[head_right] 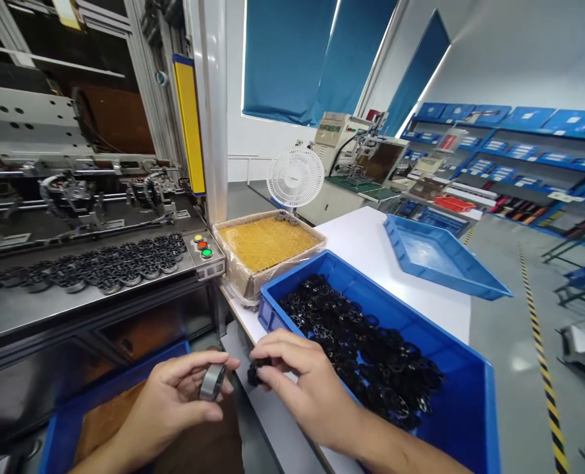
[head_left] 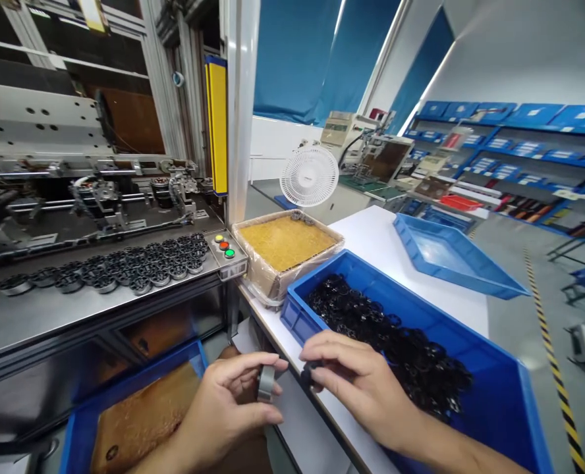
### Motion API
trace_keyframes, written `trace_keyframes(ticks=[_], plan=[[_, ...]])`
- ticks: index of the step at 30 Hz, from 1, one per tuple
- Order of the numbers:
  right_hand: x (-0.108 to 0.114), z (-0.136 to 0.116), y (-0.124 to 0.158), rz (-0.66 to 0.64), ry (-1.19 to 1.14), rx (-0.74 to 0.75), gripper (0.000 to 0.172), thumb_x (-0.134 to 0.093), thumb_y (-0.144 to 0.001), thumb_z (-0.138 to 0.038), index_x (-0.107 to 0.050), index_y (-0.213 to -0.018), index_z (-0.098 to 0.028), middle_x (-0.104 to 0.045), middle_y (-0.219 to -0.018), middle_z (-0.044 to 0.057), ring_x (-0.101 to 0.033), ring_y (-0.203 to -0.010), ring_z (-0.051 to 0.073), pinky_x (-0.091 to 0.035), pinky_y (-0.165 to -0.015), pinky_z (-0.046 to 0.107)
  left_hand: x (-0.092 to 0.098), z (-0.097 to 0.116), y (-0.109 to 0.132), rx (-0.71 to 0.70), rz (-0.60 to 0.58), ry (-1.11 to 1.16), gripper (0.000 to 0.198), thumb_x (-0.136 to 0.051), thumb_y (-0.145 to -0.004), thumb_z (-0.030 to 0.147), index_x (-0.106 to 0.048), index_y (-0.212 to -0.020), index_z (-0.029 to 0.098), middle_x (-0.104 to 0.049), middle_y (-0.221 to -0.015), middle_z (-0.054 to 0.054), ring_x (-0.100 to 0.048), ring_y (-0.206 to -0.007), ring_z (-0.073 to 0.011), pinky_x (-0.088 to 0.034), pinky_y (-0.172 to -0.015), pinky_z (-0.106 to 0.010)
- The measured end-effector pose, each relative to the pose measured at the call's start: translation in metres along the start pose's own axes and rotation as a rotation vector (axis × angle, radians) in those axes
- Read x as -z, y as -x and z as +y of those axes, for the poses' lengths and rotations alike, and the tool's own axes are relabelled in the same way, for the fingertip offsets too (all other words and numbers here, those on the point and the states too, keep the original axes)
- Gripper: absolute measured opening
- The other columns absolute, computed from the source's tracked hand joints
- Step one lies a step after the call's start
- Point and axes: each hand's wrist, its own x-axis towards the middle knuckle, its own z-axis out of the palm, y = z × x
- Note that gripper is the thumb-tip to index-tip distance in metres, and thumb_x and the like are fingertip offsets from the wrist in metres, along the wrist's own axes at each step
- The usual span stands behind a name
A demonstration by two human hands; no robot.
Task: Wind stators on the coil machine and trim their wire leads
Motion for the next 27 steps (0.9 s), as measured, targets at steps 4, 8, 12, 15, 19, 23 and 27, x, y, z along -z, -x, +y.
trace_keyframes(ticks=[4, 8, 12, 15, 19, 23, 27], plan=[[-0.010, -0.002, 0.007, 0.038, -0.056, 0.103, 0.019, -0.058, -0.090, -0.013, -0.071, -0.101, -0.023, -0.059, -0.095, 0.005, -0.061, -0.086, 0.014, -0.055, -0.073, 0.027, -0.010, -0.006, 0.001, 0.016, -0.069, 0.088, 0.053, -0.090, -0.048, 0.007, -0.077, -0.098, 0.020, -0.079, -0.091, -0.008, -0.074, -0.078, -0.0197, -0.059, -0.071, -0.025], [-0.021, 0.005, 0.009, 0.096, -0.032, 0.175, 0.023, -0.061, -0.085, -0.008, -0.065, -0.104, -0.021, -0.059, -0.089, 0.004, -0.059, -0.083, 0.014, -0.052, -0.073, 0.027, -0.021, -0.010, 0.000, 0.003, -0.120, 0.129, 0.053, -0.090, -0.048, 0.008, -0.076, -0.098, 0.018, -0.079, -0.085, -0.006, -0.074, -0.079, -0.0198, -0.059, -0.071, -0.022], [-0.022, 0.010, 0.010, 0.157, 0.006, 0.301, 0.025, -0.062, -0.081, -0.004, -0.059, -0.101, -0.019, -0.061, -0.092, 0.005, -0.059, -0.088, 0.016, -0.052, -0.077, 0.031, -0.024, -0.011, -0.001, -0.073, -0.090, 0.095, 0.049, -0.088, -0.052, 0.006, -0.076, -0.098, 0.019, -0.079, -0.086, -0.005, -0.075, -0.077, -0.0184, -0.059, -0.069, -0.020], [-0.019, 0.010, 0.009, 0.079, 0.063, 0.388, 0.042, -0.061, -0.076, -0.003, -0.056, -0.116, -0.015, -0.060, -0.101, 0.010, -0.059, -0.095, 0.020, -0.054, -0.082, 0.037, -0.022, -0.009, -0.001, -0.101, -0.026, 0.026, 0.047, -0.088, -0.053, 0.007, -0.075, -0.097, 0.017, -0.079, -0.088, -0.007, -0.075, -0.079, -0.0205, -0.060, -0.072, -0.022], [-0.019, 0.010, 0.007, 0.074, 0.183, 0.489, 0.051, -0.059, -0.078, -0.004, -0.049, -0.128, -0.014, -0.061, -0.107, 0.013, -0.059, -0.101, 0.023, -0.055, -0.086, 0.042, -0.020, -0.004, 0.000, -0.111, -0.005, 0.002, 0.046, -0.088, -0.053, 0.008, -0.075, -0.096, 0.017, -0.079, -0.088, -0.007, -0.076, -0.081, -0.0205, -0.060, -0.073, -0.020], [-0.020, 0.011, 0.006, 0.114, 0.303, 0.564, 0.043, -0.058, -0.083, -0.005, -0.051, -0.124, -0.013, -0.061, -0.104, 0.013, -0.058, -0.098, 0.022, -0.057, -0.082, 0.042, -0.021, -0.001, 0.001, -0.110, -0.007, 0.053, 0.048, -0.087, -0.051, 0.003, -0.076, -0.095, 0.019, -0.080, -0.089, -0.005, -0.076, -0.081, -0.0194, -0.059, -0.072, -0.018], [-0.018, 0.011, 0.004, 0.117, 0.349, 0.608, 0.039, -0.061, -0.085, -0.009, -0.052, -0.123, -0.009, -0.062, -0.102, 0.014, -0.058, -0.097, 0.023, -0.057, -0.082, 0.041, -0.022, 0.000, 0.003, -0.087, -0.021, 0.097, 0.050, -0.086, -0.050, 0.000, -0.077, -0.095, 0.019, -0.080, -0.088, -0.005, -0.076, -0.080, -0.0207, -0.060, -0.069, -0.018]])
